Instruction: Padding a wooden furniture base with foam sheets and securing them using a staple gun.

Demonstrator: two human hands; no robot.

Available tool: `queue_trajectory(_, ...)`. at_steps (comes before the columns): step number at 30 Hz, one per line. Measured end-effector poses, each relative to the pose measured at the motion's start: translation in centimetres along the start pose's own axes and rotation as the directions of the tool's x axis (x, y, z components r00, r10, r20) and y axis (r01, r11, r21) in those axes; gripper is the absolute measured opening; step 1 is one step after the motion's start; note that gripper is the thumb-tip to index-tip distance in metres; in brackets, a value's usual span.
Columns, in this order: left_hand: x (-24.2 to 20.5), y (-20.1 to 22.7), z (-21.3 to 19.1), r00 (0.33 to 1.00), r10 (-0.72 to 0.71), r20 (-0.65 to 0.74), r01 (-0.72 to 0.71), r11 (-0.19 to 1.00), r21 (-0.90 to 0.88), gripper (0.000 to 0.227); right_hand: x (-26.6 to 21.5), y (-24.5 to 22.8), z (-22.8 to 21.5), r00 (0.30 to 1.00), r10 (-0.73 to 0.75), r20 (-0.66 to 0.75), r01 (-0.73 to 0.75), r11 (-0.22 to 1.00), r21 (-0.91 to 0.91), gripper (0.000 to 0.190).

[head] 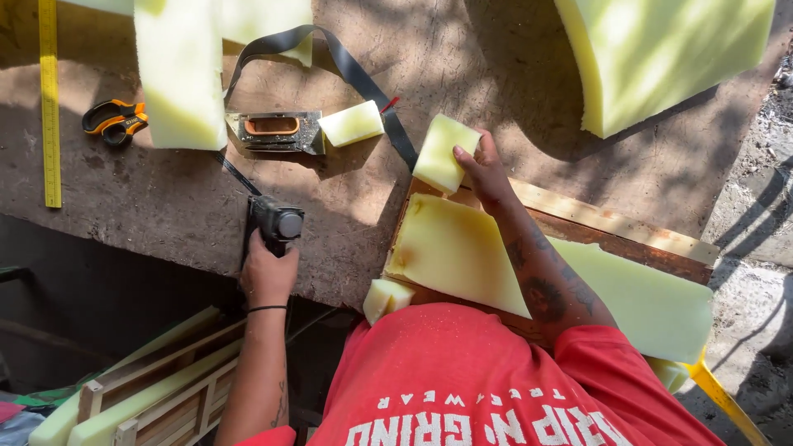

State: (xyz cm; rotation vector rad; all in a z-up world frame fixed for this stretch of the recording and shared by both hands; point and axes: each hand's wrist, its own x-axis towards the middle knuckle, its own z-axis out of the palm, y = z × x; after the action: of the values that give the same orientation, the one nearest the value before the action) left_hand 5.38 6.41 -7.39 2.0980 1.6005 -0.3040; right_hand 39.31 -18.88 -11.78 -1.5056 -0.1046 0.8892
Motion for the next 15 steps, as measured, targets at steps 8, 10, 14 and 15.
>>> queue_trajectory(8,-5.4,14.2,-9.2,0.851,0.427,0.304,-0.355,0.896,-0.266,0.032,-0.7,0.8,1.3,0.986,-0.099,-0.132,-0.004,0.783,-0.622,0.059)
queue_trajectory(10,-6.3,18.4,-9.4,0.808,0.444,0.388,-0.389,0.896,-0.214,0.031,-0.1,1.5,1.2,0.984,-0.127,-0.125,0.016,0.762,-0.648,0.058)
queue_trajectory(14,-6.8,24.8,-7.5,0.722,0.425,0.546,-0.489,0.872,-0.032,0.036,0.1,2.2,0.7,0.977,-0.200,-0.080,0.090,0.716,-0.692,0.058)
queue_trajectory(15,-6.1,24.9,-6.3,0.720,0.426,0.547,-0.493,0.869,-0.028,0.036,0.1,2.2,0.7,0.976,-0.201,-0.085,0.088,0.720,-0.689,0.058)
